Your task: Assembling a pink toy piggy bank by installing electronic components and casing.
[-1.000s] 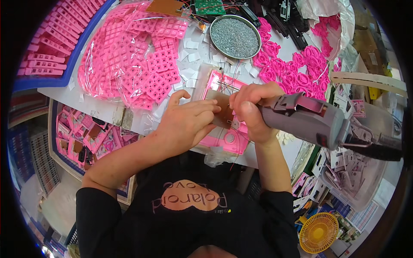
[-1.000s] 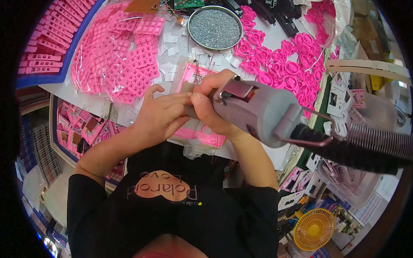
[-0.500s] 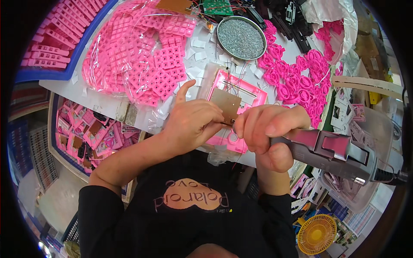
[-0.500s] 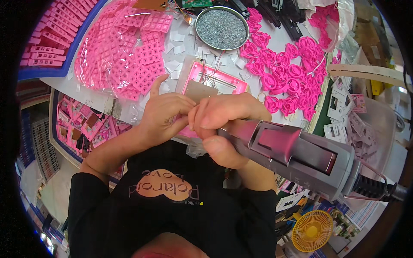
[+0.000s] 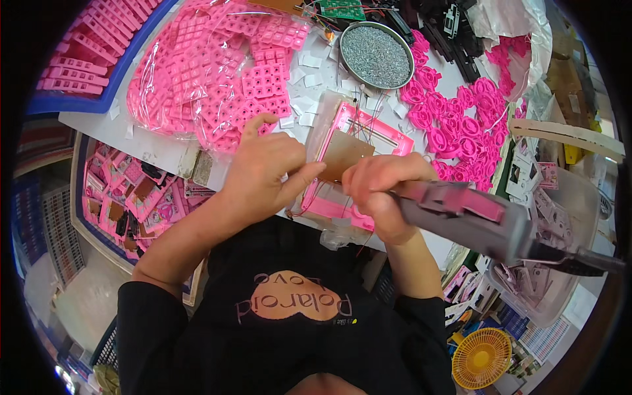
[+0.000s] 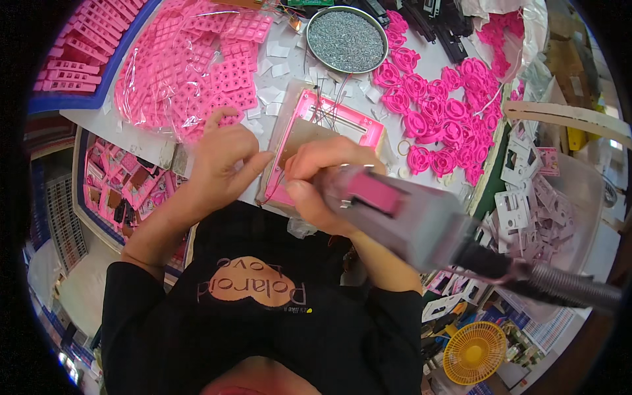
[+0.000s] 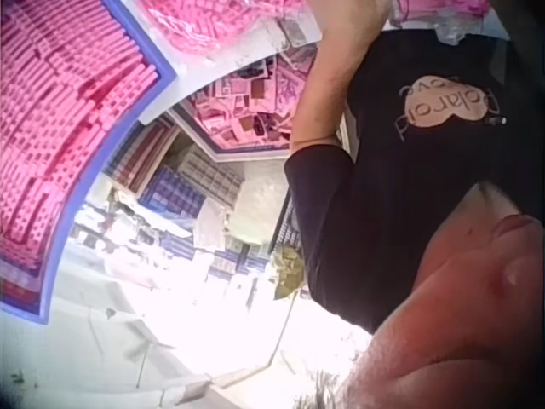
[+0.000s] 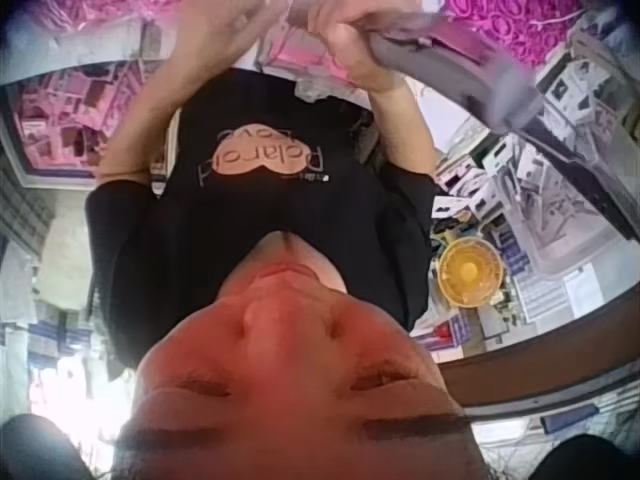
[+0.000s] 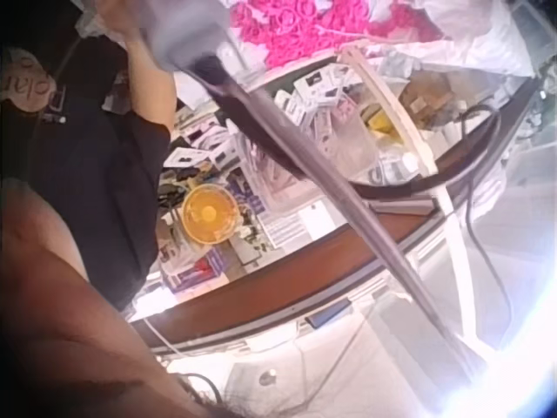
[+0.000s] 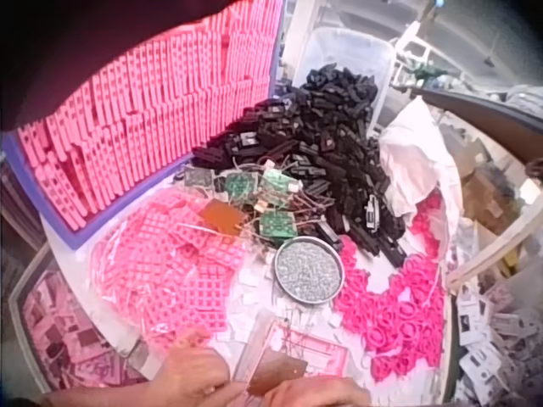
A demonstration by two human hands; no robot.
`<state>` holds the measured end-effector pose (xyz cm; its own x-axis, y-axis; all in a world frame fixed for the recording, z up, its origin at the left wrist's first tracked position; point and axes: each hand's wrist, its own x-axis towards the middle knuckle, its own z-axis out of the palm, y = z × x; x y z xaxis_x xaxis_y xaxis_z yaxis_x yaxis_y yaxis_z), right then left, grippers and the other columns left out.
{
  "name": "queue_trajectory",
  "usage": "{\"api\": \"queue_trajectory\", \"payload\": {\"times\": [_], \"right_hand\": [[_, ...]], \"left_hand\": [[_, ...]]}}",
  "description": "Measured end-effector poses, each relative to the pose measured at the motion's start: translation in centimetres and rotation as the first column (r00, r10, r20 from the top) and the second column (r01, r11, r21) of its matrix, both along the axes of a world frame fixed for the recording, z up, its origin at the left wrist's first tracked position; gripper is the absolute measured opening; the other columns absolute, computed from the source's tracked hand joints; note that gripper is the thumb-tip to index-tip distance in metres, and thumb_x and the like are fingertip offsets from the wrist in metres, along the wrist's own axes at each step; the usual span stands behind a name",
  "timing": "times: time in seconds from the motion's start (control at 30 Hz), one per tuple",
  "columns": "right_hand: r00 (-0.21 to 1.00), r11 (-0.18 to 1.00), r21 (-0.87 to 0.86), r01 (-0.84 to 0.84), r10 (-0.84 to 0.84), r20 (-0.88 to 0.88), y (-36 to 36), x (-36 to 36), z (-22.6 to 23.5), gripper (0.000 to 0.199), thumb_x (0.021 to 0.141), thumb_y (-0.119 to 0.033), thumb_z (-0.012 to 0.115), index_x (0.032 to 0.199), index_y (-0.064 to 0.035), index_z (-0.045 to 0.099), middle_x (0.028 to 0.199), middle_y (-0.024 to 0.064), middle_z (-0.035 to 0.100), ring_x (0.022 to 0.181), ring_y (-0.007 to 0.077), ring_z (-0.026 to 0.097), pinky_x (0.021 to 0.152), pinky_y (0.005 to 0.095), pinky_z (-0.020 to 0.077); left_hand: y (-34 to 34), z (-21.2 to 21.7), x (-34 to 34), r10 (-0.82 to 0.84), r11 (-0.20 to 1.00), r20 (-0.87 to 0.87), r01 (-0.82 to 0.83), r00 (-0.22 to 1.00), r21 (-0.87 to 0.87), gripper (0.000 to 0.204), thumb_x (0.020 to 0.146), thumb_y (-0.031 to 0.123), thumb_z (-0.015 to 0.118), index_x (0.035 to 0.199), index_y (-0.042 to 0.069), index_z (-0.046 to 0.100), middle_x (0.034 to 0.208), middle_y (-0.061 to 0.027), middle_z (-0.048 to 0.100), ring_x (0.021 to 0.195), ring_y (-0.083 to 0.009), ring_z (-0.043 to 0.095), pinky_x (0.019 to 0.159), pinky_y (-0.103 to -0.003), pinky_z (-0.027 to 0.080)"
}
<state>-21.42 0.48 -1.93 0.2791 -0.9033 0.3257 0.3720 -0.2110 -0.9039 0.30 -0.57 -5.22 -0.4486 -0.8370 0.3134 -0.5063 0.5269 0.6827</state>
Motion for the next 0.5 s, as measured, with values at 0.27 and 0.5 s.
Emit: {"api": "queue_trajectory", "payload": {"times": [0.27,0.5], "right_hand": [[0.980,0.995,-0.098,0.013,-0.032,-0.198,-0.3,0.1,0.0,0.013,0.079,0.001,0.071,0.088,-0.0007,0.062,0.072,0.0081,0.063,0.062,0.0178,0.062,0.056,0.0282,0.0489],[0.946,0.979,-0.054,-0.196,0.203,0.254,-1.5,-0.6,3.2,0.025,0.088,-0.010,0.073,0.108,-0.0014,0.060,0.073,0.0064,0.057,0.060,0.0166,0.050,0.058,0.0349,0.0446]], "left_hand": [[0.9,-0.6,-2.3,-0.004,0.994,0.008,0.005,1.000,-0.109,0.014,0.078,0.017,0.077,0.081,0.013,0.063,0.085,0.0015,0.063,0.094,-0.0170,0.062,0.104,-0.054,0.029],[1.2,-0.9,-2.5,-0.054,0.991,-0.028,0.050,0.998,-0.127,0.014,0.077,0.015,0.077,0.087,0.014,0.068,0.092,0.0037,0.067,0.097,-0.0152,0.063,0.108,-0.055,0.026]]}}
